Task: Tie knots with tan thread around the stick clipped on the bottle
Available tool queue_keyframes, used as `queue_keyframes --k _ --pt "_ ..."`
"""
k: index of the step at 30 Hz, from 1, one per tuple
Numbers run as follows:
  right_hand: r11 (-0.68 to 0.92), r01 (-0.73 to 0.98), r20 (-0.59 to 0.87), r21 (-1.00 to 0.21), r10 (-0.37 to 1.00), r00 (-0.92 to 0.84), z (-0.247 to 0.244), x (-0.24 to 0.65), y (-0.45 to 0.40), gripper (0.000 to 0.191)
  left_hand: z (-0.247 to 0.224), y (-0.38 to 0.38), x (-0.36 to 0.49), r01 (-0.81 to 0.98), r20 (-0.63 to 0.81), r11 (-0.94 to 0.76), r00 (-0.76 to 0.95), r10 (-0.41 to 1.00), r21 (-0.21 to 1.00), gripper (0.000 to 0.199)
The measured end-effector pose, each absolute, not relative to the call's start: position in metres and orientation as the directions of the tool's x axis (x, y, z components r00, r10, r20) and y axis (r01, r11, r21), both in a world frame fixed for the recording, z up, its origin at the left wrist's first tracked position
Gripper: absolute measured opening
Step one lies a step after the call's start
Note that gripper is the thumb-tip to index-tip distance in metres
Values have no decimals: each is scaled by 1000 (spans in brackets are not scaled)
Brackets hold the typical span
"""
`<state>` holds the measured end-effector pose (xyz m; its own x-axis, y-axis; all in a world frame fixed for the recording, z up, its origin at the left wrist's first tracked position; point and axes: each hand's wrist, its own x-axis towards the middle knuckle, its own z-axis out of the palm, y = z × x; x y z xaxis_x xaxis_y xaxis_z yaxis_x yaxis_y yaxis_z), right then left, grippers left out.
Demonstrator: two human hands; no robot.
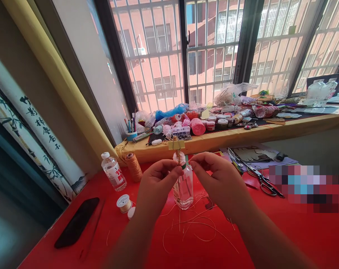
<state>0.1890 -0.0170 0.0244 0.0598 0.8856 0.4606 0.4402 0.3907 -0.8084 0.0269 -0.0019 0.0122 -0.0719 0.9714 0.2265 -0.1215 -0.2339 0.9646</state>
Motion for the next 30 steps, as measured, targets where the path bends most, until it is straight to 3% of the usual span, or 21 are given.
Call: queue_keyframes --k 11,15,18,22,26,30 --pt "447 423 548 -788 823 151 21 187 -15 16 13 -3 27 -91 213 -216 -40 976 972 11" --pt "463 473 573 -750 812 112 24 188 -17 17 14 -2 28 -108 226 -230 -51 973 967 12" --pt "439 454 514 -775 857 48 29 189 -20 18 14 -2 28 -106 237 -245 -84 968 964 13" --pt "292 270 283 -918 956 -73 32 194 -24 19 12 -1 26 -38 265 -271 -122 957 962 14" --pt "87 48 72 -995 966 -249 29 203 -19 17 12 0 25 16 291 -291 -125 949 957 13" --pt "-77 -272 60 -959 885 -462 24 205 -10 26 11 -1 25 38 298 -295 -112 948 955 15"
